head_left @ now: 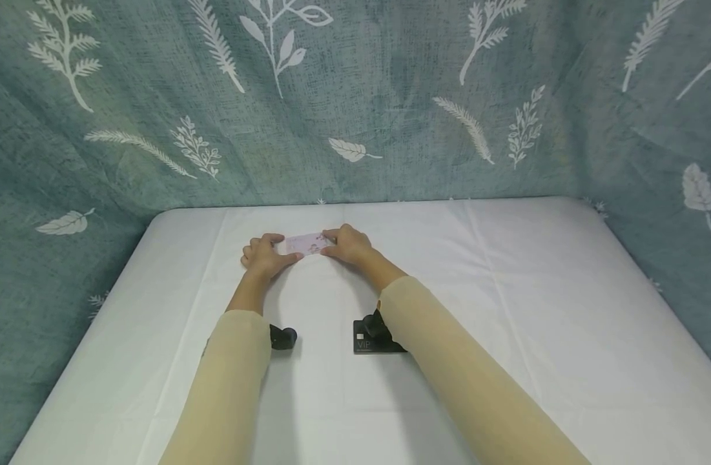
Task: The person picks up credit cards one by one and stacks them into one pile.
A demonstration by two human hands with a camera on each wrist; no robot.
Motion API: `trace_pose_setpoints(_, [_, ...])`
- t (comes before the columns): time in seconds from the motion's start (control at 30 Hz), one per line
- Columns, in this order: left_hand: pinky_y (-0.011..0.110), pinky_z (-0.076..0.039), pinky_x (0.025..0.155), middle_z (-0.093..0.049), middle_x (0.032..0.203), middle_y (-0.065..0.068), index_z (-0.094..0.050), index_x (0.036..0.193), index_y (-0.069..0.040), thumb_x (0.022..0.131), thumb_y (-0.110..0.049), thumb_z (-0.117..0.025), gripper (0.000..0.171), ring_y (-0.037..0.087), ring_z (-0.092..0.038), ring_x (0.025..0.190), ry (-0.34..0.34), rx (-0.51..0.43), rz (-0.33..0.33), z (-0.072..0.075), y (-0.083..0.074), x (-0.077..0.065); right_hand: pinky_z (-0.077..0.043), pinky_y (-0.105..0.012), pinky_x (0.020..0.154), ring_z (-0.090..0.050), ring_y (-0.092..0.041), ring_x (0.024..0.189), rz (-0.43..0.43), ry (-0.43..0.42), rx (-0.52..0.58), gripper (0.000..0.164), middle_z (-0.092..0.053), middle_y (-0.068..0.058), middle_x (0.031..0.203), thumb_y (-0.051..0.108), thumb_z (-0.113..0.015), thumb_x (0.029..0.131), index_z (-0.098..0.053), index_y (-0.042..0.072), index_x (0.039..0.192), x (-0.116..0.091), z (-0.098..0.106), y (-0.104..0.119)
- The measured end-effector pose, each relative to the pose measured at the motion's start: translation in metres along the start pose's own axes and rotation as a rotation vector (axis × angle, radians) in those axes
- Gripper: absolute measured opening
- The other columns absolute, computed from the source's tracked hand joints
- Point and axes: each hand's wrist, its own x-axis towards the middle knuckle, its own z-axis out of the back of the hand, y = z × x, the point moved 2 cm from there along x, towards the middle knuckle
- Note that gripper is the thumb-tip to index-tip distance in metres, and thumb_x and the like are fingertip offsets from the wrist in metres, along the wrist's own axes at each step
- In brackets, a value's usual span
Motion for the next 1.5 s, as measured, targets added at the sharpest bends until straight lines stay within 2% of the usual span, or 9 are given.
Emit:
trace_pose_setpoints(0.2, [0.054,-0.014,0.107,-0.035,0.138,0.022,-0.05,0.134,-0.015,0.08,-0.044,-0.072,0.065,0.04,-0.025,0.125,0.005,-0.006,0.006,0.002,0.001,-0.002,-0.038,-0.04,0.101,-0.046,-0.026,0.126,0.017,0.001,-0.007,0.056,-0.05,-0.01,0.133,0.042,-0.061,0.09,-0.045,0.028,0.141,0.001,-0.002,-0.001])
trace_pose_setpoints(0.33, [0.053,-0.014,0.107,-0.034,0.139,0.021,-0.049,0.134,-0.016,0.08,-0.042,-0.073,0.064,0.039,-0.025,0.126,0.011,-0.007,0.012,0.002,0.0,-0.001,-0.042,-0.037,0.092,-0.052,-0.021,0.107,0.025,-0.003,-0.013,0.054,-0.054,-0.008,0.117,0.041,-0.061,0.09,-0.045,0.028,0.141,0.0,0.0,-0.002])
trace_pose_setpoints(0.47, [0.053,-0.015,0.106,-0.036,0.137,0.02,-0.047,0.136,-0.017,0.08,-0.041,-0.073,0.067,0.038,-0.026,0.125,0.008,-0.007,0.013,0.0,-0.001,0.001,-0.042,-0.034,0.084,-0.048,-0.019,0.092,0.039,-0.004,-0.014,0.054,-0.053,-0.006,0.105,0.04,-0.06,0.091,-0.045,0.027,0.141,-0.002,0.001,-0.003])
trace_pose_setpoints(0.87, [0.053,-0.013,0.106,-0.039,0.134,0.018,-0.049,0.134,-0.019,0.08,-0.041,-0.074,0.063,0.038,-0.027,0.125,-0.009,-0.016,0.001,-0.002,0.002,0.003,-0.039,-0.03,0.076,-0.044,-0.017,0.087,0.05,-0.005,0.011,0.057,-0.05,-0.005,0.101,0.04,-0.061,0.09,-0.042,0.028,0.143,-0.002,-0.001,-0.005])
trace_pose_setpoints(1.1, [0.053,-0.013,0.105,-0.043,0.129,0.014,-0.046,0.135,-0.02,0.08,-0.038,-0.074,0.064,0.036,-0.03,0.12,-0.022,-0.037,-0.038,-0.004,-0.001,0.001,-0.04,-0.035,0.085,-0.048,-0.018,0.09,0.088,-0.043,0.002,0.062,-0.054,-0.004,0.104,0.041,-0.064,0.088,-0.041,0.026,0.144,-0.003,-0.001,-0.008])
trace_pose_setpoints(1.23, [0.053,-0.011,0.105,-0.044,0.13,0.011,-0.045,0.134,-0.02,0.081,-0.037,-0.074,0.063,0.034,-0.031,0.12,-0.028,-0.051,-0.061,-0.006,0.001,0.002,-0.04,-0.036,0.09,-0.053,-0.017,0.091,0.111,-0.089,0.09,0.058,-0.058,-0.001,0.106,0.034,-0.068,0.087,-0.047,0.02,0.139,-0.004,-0.002,-0.011])
trace_pose_setpoints(1.37, [0.051,-0.009,0.106,-0.049,0.129,0.006,-0.044,0.134,-0.02,0.08,-0.032,-0.076,0.063,0.033,-0.03,0.123,-0.037,-0.119,-0.059,-0.007,0.003,0.0,-0.042,-0.035,0.091,-0.056,-0.017,0.093,0.122,-0.114,0.187,0.058,-0.061,0.0,0.105,0.029,-0.072,0.084,-0.047,0.017,0.135,-0.005,-0.004,-0.012])
trace_pose_setpoints(1.5, [0.05,-0.009,0.106,-0.052,0.124,0.005,-0.041,0.134,-0.021,0.08,-0.028,-0.076,0.064,0.031,-0.03,0.124,-0.032,-0.173,-0.064,-0.007,0.005,-0.002,-0.039,-0.037,0.098,-0.058,-0.018,0.103,0.136,-0.129,0.22,0.058,-0.063,0.0,0.108,0.024,-0.073,0.083,-0.045,0.015,0.133,-0.006,-0.005,-0.009])
